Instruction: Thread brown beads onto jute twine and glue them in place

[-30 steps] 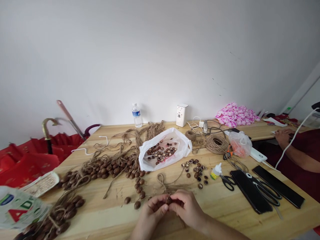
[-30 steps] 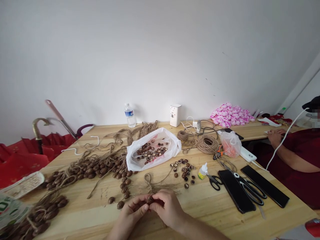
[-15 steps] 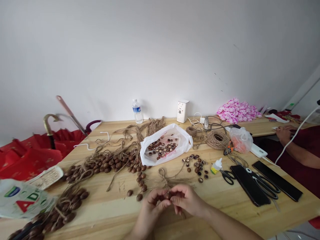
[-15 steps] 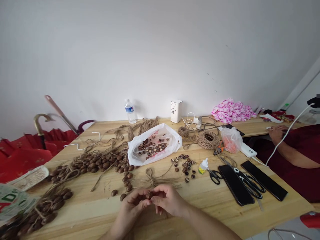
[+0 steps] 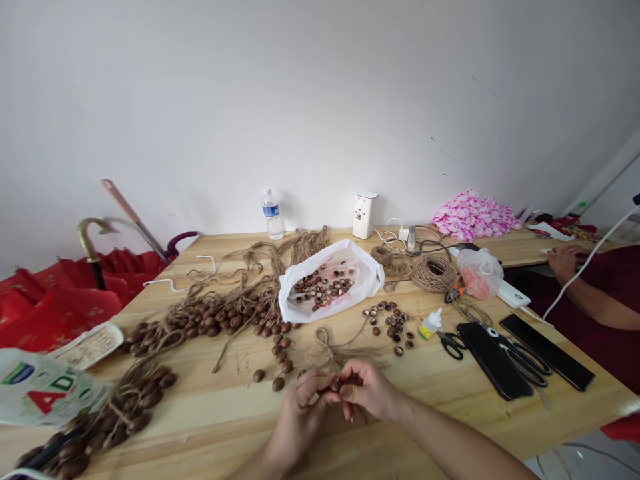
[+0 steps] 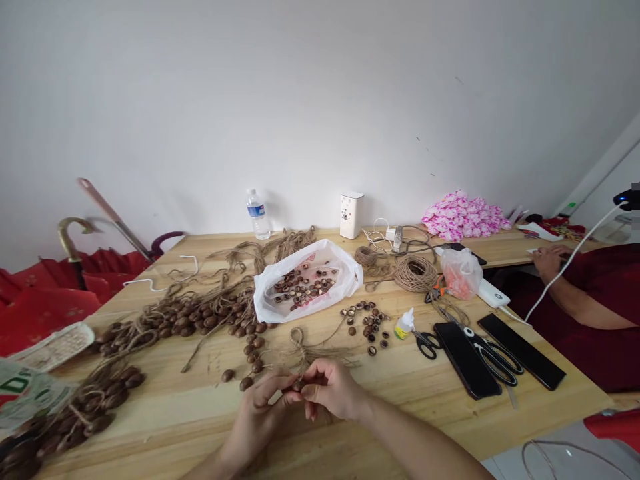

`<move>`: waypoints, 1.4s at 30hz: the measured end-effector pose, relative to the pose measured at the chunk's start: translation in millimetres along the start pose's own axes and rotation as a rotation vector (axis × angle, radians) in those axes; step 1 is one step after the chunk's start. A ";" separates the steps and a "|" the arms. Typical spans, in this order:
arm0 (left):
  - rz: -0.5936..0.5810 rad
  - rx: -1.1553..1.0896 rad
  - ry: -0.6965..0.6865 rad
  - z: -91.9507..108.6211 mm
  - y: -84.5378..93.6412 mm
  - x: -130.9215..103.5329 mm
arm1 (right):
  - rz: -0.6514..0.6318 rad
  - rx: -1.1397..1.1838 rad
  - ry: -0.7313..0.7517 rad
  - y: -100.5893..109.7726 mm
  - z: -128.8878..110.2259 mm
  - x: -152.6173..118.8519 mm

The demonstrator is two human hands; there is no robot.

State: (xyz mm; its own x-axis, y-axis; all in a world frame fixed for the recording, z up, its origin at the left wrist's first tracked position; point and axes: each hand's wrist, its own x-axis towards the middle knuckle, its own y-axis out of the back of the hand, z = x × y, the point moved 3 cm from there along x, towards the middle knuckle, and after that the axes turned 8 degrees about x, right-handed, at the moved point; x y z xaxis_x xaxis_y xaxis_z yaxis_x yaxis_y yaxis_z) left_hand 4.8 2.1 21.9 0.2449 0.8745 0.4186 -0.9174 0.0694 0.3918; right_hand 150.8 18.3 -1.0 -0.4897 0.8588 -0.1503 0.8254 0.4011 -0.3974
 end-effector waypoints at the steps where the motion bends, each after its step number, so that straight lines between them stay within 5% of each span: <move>1: -0.003 -0.015 0.026 -0.9 0.0 0.3 | -0.002 0.004 0.006 -0.9 -1.8 -0.2; 14: -0.021 -0.447 0.420 -18.1 -11.0 -0.4 | 0.148 -0.238 0.106 2.8 -13.6 -4.2; 27: -0.013 -0.447 0.412 -23.0 -12.7 -1.7 | 0.196 -0.598 0.393 -2.4 -17.7 -11.3; 37: -0.056 -0.453 0.419 -19.5 -12.6 -1.3 | 0.219 -0.600 0.358 -2.8 -15.8 -11.6; 42: -0.079 -0.556 0.538 -20.0 -15.5 -2.4 | 0.184 -0.566 0.242 -3.9 -18.6 -10.7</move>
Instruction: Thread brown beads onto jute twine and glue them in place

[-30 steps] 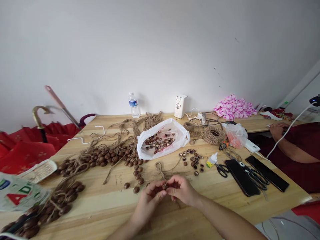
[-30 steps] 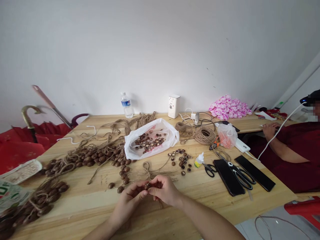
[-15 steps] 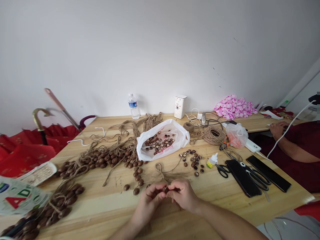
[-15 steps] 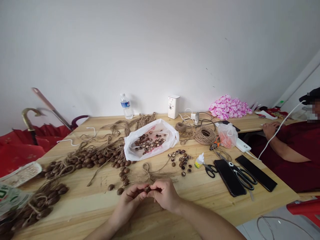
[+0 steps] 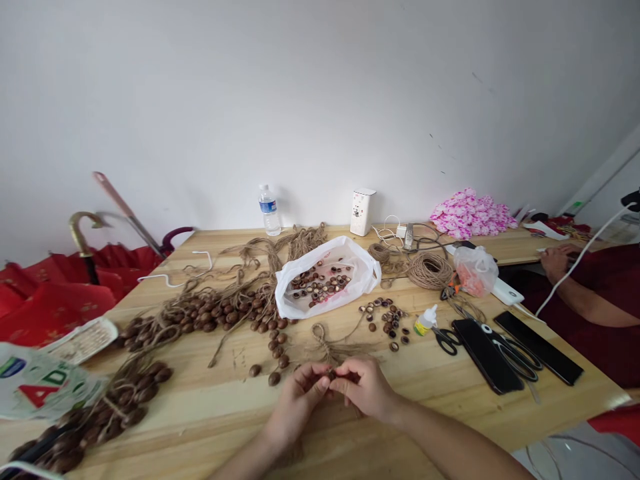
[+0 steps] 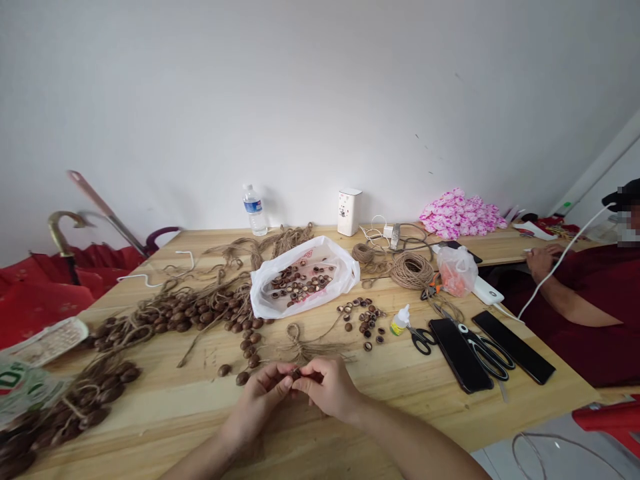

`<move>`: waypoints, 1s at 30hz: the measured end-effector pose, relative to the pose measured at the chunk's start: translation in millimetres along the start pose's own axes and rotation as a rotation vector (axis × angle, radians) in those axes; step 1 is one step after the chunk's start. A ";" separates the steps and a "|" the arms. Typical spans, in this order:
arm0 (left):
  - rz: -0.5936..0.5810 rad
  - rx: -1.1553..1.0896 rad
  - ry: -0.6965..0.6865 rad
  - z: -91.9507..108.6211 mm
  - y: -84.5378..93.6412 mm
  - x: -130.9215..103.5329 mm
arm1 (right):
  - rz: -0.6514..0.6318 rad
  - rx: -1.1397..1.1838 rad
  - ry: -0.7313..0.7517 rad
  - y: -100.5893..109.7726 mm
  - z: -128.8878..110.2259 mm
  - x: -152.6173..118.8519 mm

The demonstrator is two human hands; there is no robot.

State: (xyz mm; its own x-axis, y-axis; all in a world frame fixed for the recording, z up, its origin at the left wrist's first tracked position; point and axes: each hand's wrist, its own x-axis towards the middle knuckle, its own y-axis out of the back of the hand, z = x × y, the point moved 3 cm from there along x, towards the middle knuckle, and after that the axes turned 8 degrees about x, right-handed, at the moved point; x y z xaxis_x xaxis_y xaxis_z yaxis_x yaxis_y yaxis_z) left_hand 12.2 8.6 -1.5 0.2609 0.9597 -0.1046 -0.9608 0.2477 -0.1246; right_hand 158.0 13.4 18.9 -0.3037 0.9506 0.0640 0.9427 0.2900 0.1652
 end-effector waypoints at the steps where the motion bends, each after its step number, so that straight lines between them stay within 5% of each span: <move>1: 0.007 -0.011 0.025 0.7 0.7 0.6 | -0.021 0.016 -0.021 1.5 -1.0 0.7; 10: 0.091 0.381 0.105 18.1 15.3 5.1 | 0.136 0.061 -0.017 27.4 -5.6 9.4; 18: 0.018 0.981 -0.123 17.6 -1.9 -10.7 | 0.108 -0.127 0.078 21.2 3.2 10.5; 30: 0.010 1.032 -0.157 16.4 -1.9 -8.5 | 0.091 -0.266 0.108 19.6 1.4 11.1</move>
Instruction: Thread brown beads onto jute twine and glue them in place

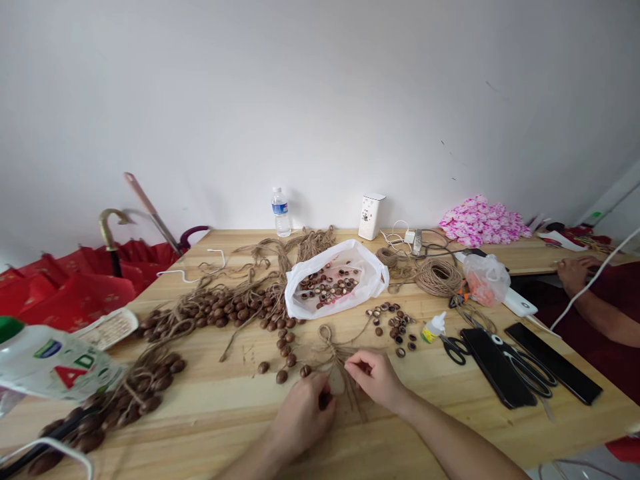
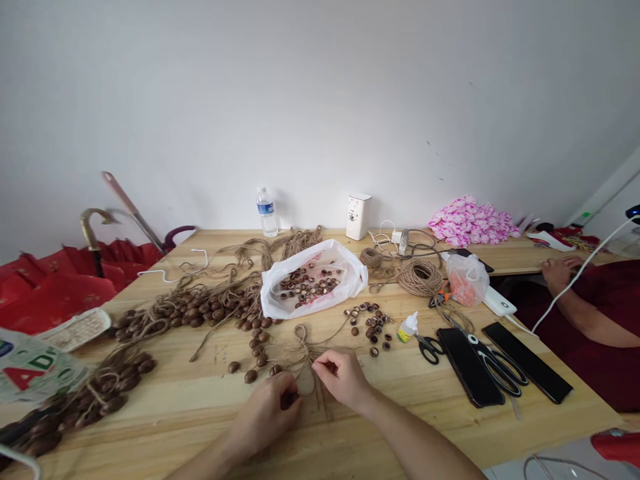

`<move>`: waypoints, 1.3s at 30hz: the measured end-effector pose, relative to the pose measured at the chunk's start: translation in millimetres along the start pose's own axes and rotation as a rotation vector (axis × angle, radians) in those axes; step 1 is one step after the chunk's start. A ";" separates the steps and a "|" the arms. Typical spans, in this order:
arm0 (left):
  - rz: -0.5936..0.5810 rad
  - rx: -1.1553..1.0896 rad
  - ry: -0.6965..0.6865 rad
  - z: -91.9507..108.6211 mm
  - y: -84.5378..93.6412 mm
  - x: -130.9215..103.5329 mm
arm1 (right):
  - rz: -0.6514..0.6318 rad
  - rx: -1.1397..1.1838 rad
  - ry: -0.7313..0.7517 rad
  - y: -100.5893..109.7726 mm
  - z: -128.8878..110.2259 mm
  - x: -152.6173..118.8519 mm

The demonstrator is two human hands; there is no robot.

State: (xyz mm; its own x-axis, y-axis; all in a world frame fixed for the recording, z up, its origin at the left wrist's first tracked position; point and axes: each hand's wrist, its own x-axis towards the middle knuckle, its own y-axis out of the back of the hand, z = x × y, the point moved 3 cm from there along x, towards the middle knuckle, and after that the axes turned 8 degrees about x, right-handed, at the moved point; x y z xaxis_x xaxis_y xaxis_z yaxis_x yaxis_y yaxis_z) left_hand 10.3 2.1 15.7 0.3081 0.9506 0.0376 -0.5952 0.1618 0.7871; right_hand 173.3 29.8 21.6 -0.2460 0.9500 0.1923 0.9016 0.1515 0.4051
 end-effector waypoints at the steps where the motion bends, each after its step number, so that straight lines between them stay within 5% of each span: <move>1: 0.004 -0.003 -0.003 0.1 0.0 0.0 | -0.001 -0.010 0.002 0.2 -1.0 0.0; 13: 0.017 0.044 -0.005 2.1 -1.8 0.5 | -0.008 -0.019 0.066 -0.1 -5.7 0.0; 32: 0.165 -0.383 -0.060 -12.2 -15.6 -0.8 | -0.020 -0.044 0.112 -1.0 -7.0 -1.3; 39: 0.124 -0.405 -0.066 -9.3 -14.5 -1.4 | -0.023 -0.056 0.117 -2.7 -2.8 -2.0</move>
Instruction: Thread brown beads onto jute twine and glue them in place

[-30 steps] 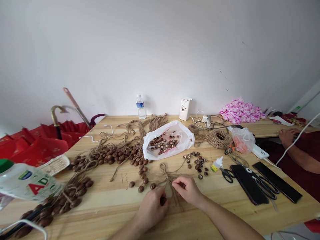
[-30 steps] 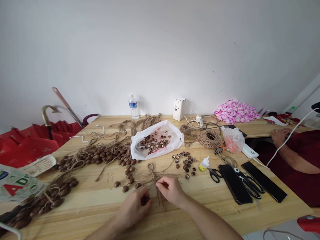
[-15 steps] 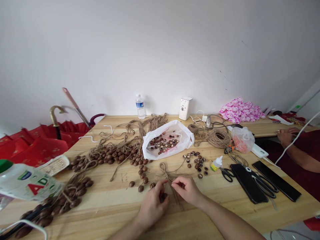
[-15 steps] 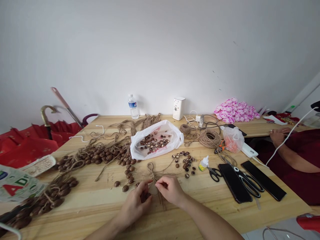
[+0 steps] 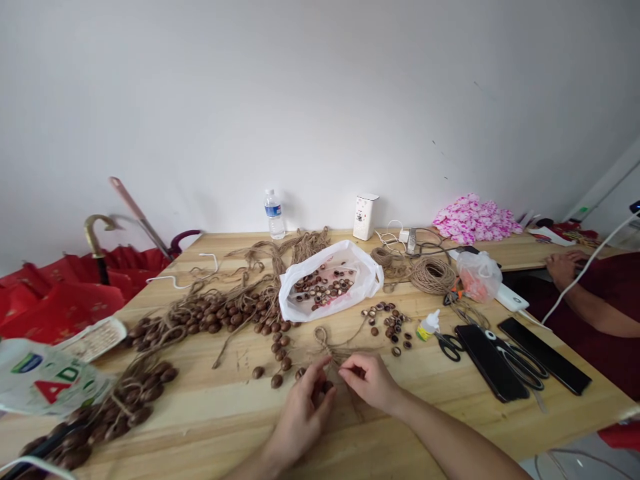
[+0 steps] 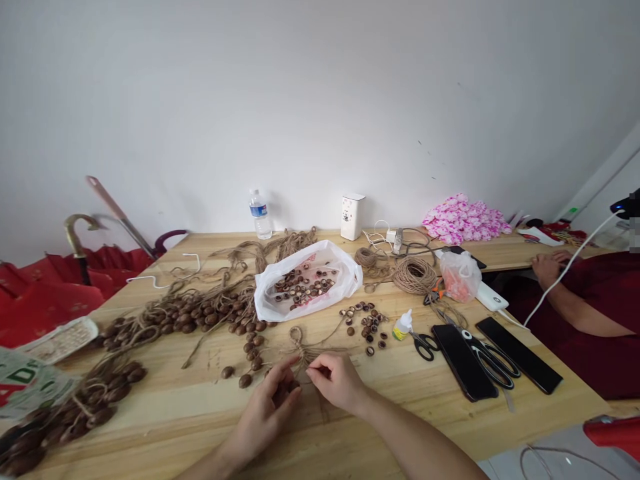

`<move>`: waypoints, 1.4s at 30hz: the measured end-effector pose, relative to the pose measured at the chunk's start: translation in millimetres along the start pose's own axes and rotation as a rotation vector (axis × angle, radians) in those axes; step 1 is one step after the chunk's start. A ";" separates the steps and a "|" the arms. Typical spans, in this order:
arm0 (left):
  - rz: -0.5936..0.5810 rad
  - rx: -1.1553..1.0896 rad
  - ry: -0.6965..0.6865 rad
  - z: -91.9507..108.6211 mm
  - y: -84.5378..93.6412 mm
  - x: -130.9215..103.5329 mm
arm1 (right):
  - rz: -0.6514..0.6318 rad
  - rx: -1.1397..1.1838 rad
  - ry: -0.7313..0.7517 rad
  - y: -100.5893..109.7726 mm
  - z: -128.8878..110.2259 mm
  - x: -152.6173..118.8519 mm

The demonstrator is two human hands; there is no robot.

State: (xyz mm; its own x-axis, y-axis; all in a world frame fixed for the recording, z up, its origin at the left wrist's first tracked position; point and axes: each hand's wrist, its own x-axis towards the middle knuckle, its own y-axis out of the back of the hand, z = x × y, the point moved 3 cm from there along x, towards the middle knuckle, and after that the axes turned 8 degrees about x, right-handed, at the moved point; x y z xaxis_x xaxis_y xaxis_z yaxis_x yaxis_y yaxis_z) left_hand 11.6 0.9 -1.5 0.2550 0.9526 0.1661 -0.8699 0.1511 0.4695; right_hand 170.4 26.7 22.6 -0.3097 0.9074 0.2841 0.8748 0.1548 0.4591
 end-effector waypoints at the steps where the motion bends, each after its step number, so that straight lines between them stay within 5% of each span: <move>1: -0.002 -0.006 0.004 0.6 0.0 -0.2 | -0.001 -0.001 0.003 -0.3 0.7 -0.3; 10: -0.048 -0.019 0.034 0.9 -1.2 -1.7 | 0.005 0.004 0.031 -1.1 -2.2 -2.0; 23: -0.162 0.099 -0.173 16.5 1.4 -1.4 | 0.033 -0.135 0.028 3.1 -3.6 -3.8; 28: -0.202 0.118 -0.167 20.9 1.1 -1.4 | -0.065 -0.163 0.120 -0.7 -5.9 -4.1; 42: -0.207 0.113 -0.146 18.1 -2.2 -2.6 | -0.076 -0.200 0.143 -3.4 -8.5 -6.5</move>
State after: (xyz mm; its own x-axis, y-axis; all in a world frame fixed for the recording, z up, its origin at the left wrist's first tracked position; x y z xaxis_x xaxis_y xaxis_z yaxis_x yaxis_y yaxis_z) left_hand 20.4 -6.6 12.7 0.4879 0.8550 0.1758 -0.7422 0.3004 0.5990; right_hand 166.3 16.9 26.4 -0.4337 0.8296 0.3517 0.7604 0.1275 0.6368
